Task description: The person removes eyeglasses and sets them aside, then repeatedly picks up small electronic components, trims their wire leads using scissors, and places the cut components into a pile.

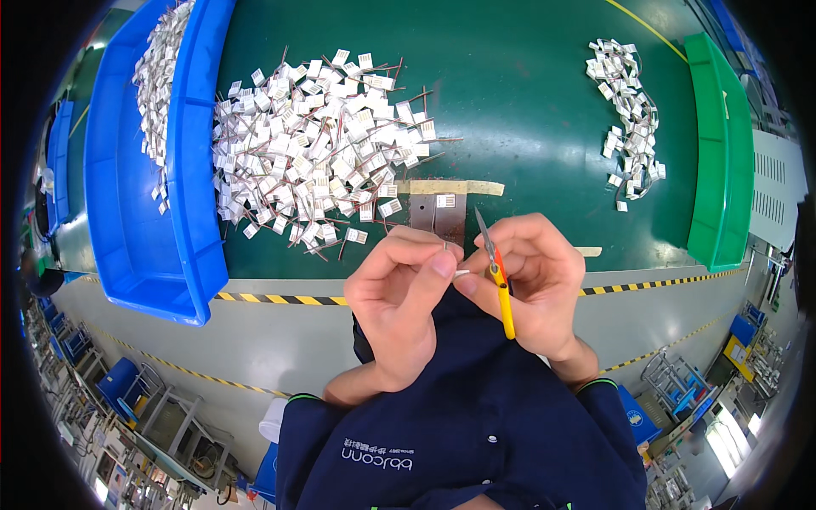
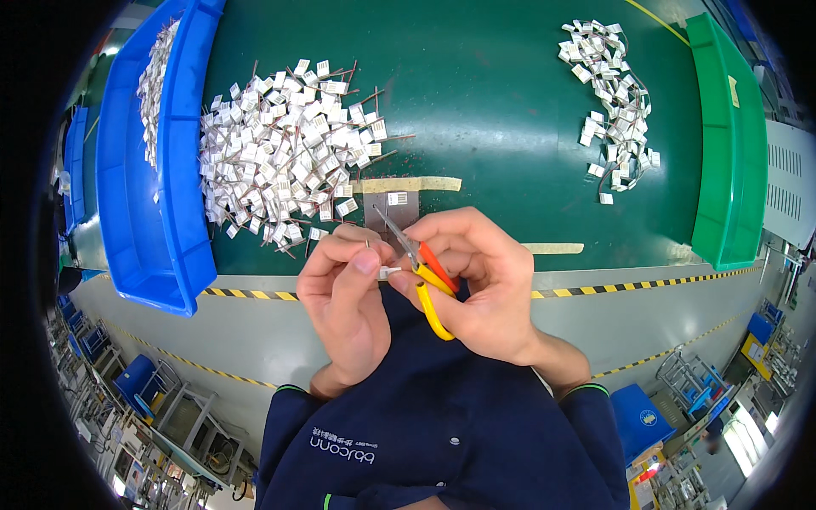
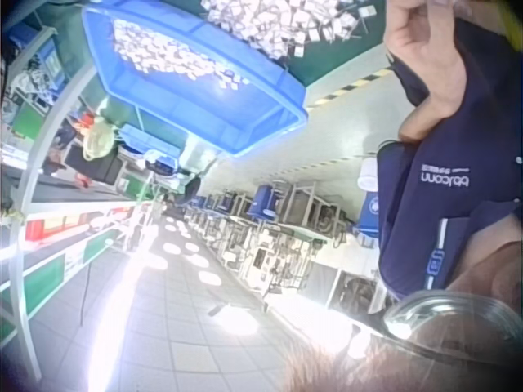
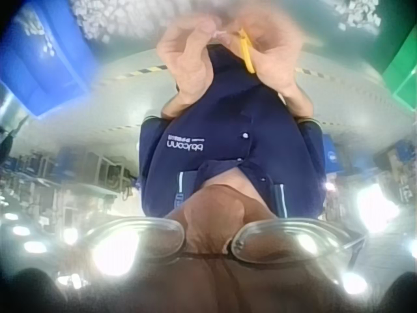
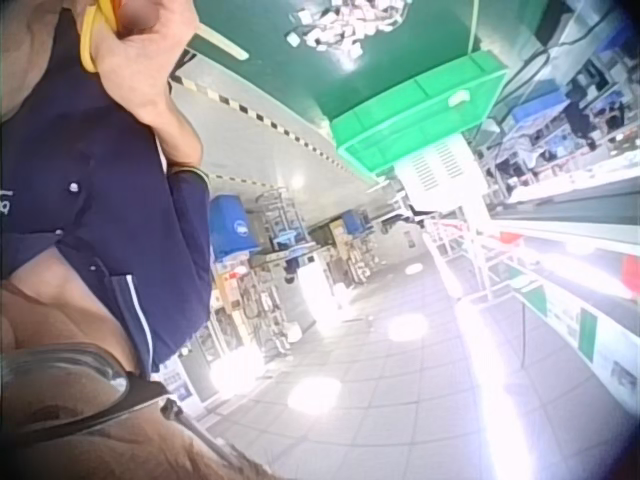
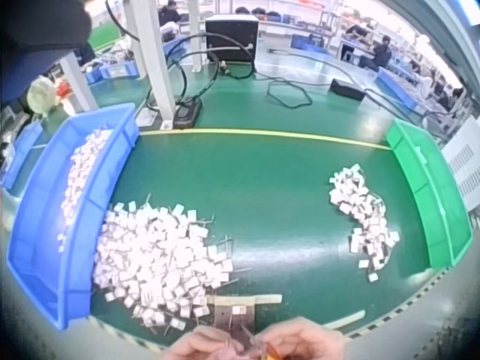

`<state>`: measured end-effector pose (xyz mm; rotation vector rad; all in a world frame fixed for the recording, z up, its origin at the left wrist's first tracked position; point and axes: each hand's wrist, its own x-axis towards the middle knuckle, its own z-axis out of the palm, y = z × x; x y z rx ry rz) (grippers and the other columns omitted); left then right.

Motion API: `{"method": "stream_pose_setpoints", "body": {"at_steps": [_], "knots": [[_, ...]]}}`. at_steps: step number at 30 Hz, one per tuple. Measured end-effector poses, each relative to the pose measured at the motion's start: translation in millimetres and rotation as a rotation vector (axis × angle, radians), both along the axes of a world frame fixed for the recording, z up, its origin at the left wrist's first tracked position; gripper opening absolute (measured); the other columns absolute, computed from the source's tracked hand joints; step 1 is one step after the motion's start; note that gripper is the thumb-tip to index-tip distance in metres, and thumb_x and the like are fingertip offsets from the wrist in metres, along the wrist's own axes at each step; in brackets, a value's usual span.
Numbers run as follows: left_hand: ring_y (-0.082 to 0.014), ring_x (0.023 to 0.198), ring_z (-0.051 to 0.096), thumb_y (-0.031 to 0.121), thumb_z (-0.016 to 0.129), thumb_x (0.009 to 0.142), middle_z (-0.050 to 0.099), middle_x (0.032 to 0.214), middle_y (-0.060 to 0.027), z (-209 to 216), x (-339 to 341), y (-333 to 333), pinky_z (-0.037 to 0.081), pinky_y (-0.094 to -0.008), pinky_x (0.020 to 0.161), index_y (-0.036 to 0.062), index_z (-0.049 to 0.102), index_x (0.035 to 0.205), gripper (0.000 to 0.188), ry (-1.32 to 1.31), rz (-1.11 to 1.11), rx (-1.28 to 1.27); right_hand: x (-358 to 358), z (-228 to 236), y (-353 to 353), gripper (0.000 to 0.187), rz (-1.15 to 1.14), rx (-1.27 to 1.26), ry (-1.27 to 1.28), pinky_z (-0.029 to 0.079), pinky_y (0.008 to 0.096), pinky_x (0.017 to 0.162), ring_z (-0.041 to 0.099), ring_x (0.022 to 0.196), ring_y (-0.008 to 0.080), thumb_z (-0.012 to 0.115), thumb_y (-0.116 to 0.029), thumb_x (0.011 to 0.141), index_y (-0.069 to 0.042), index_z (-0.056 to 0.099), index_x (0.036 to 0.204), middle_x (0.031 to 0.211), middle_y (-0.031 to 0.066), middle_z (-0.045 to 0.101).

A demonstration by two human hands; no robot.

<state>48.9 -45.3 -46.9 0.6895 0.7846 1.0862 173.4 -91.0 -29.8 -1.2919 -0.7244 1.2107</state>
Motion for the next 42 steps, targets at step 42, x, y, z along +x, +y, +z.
{"method": "stream_pose_setpoints", "body": {"at_steps": [42], "knots": [[-0.0116, 0.065, 0.05, -0.002, 0.06, 0.08, 0.051, 0.075, -0.0086, 8, -6, -4, 0.047, -0.0252, 0.065, -0.0028, 0.053, 0.076, 0.008, -0.007, -0.061, 0.048, 54, 26, 28, 0.018, 0.489, -0.306, 0.296, 0.038, 0.0147, 0.045, 0.061, 0.056, 0.0074, 0.064, 0.012, 0.066, 0.01, 0.063, 0.084, 0.071, 0.0133, 0.066]]}}
